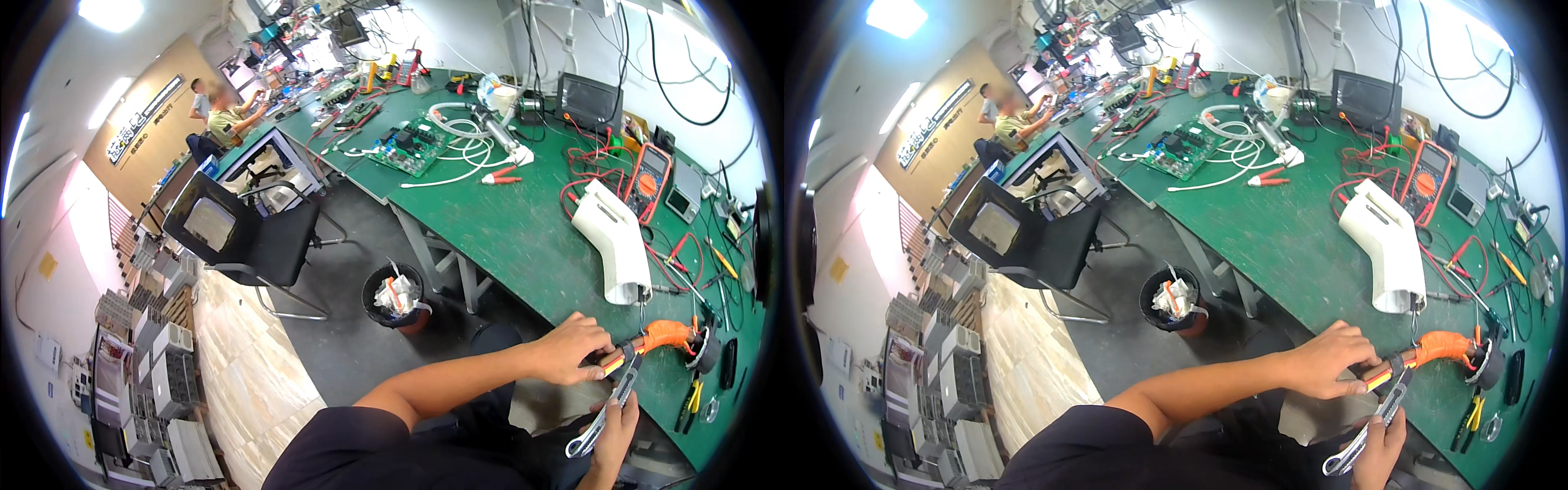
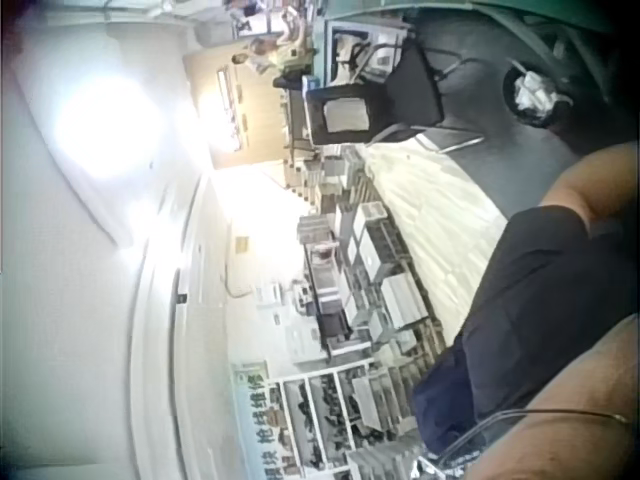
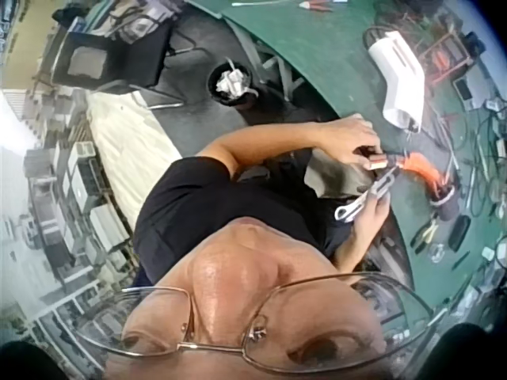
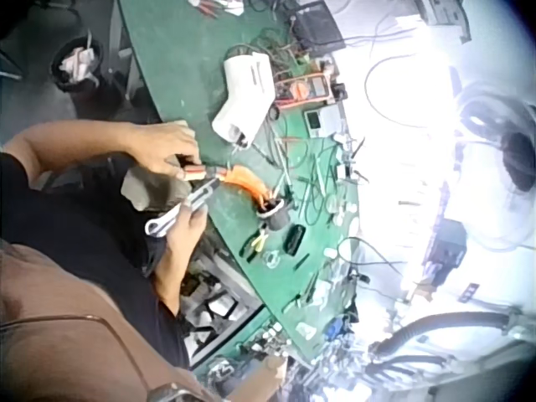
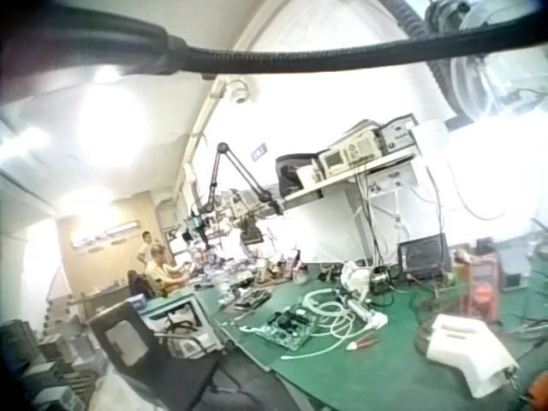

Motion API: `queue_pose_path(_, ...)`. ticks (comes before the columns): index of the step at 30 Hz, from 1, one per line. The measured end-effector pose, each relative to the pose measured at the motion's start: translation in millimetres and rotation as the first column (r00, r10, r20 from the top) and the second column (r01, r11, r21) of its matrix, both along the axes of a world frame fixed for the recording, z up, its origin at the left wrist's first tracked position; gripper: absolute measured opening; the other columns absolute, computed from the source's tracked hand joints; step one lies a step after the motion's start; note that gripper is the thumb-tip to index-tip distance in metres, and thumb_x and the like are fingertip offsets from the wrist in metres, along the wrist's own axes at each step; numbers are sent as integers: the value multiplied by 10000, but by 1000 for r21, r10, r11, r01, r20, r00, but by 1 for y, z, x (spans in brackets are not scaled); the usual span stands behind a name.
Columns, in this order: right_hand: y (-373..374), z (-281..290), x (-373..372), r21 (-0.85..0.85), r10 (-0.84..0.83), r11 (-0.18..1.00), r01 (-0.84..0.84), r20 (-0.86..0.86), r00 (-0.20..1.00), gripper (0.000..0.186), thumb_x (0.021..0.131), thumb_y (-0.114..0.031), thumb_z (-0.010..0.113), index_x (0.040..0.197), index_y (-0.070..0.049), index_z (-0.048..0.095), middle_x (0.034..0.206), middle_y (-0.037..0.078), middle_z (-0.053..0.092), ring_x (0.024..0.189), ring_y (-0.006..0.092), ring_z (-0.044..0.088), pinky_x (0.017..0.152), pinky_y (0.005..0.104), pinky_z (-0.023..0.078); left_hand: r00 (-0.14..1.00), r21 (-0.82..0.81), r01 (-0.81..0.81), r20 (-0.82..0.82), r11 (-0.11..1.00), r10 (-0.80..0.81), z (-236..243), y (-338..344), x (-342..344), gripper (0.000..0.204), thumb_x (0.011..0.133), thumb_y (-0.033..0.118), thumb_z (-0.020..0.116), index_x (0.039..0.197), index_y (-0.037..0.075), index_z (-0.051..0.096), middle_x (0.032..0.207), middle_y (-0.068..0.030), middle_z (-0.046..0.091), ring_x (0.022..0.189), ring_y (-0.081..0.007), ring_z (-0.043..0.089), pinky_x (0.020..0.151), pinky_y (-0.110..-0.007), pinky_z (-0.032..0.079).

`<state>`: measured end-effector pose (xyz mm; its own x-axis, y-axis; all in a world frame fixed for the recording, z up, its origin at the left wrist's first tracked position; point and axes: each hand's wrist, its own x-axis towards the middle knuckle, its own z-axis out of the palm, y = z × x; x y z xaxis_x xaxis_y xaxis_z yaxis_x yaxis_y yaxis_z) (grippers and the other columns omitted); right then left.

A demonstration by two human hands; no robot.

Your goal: The person removes orange tape from a charging connector and uses a utility knife to cut through the black insulation on the thick orange cable to reveal the wires inside.

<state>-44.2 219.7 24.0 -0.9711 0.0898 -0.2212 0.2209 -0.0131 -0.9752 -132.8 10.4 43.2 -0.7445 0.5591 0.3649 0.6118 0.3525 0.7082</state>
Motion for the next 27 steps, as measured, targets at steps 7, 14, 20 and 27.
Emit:
queue_pose_path(7, -5, 21, -10, 55, 70, 996, -75, 90, 993, 392, 904, -111, 565, 1258, 41, 494, 872, 59, 612, 730, 111, 560, 648, 292, 485, 992, -48, -98, -86, 994, 94, -4, 2, -3, 384, 795, 301, 672, 1121, 99, 650, 957, -84, 644, 945, -299, 568, 891, -418, 386)
queue_pose_path(14, 19, 34, 0, 156, 135, 979, -132, -5, 991, 378, 909, -132, 518, 1205, 84, 421, 726, 209, 646, 679, 343, 671, 655, 422, 510, 983, -134, -66, -176, 989, 41, -7, 29, 9, 421, 825, 290, 698, 1132, 12, 625, 943, -84, 638, 870, -259, 564, 842, -381, 372)
queue_pose_path(20, 2, 31, -8, 225, 130, 966, -128, 7, 991, 301, 915, -116, 491, 1119, 91, 413, 701, 271, 604, 692, 458, 618, 643, 507, 471, 991, -115, -34, -132, 993, 18, -17, 13, -7, 438, 811, 279, 722, 1143, 9, 627, 940, -91, 632, 865, -257, 560, 835, -377, 370)
queue_pose_path(27, 2, 37, -13, 318, 181, 930, -182, 33, 983, 254, 920, -114, 489, 1023, 90, 379, 699, 291, 582, 704, 489, 593, 657, 550, 454, 994, -121, 0, -106, 993, -13, -15, 10, -10, 423, 793, 239, 742, 1135, 13, 637, 950, -91, 634, 871, -250, 559, 841, -366, 368)
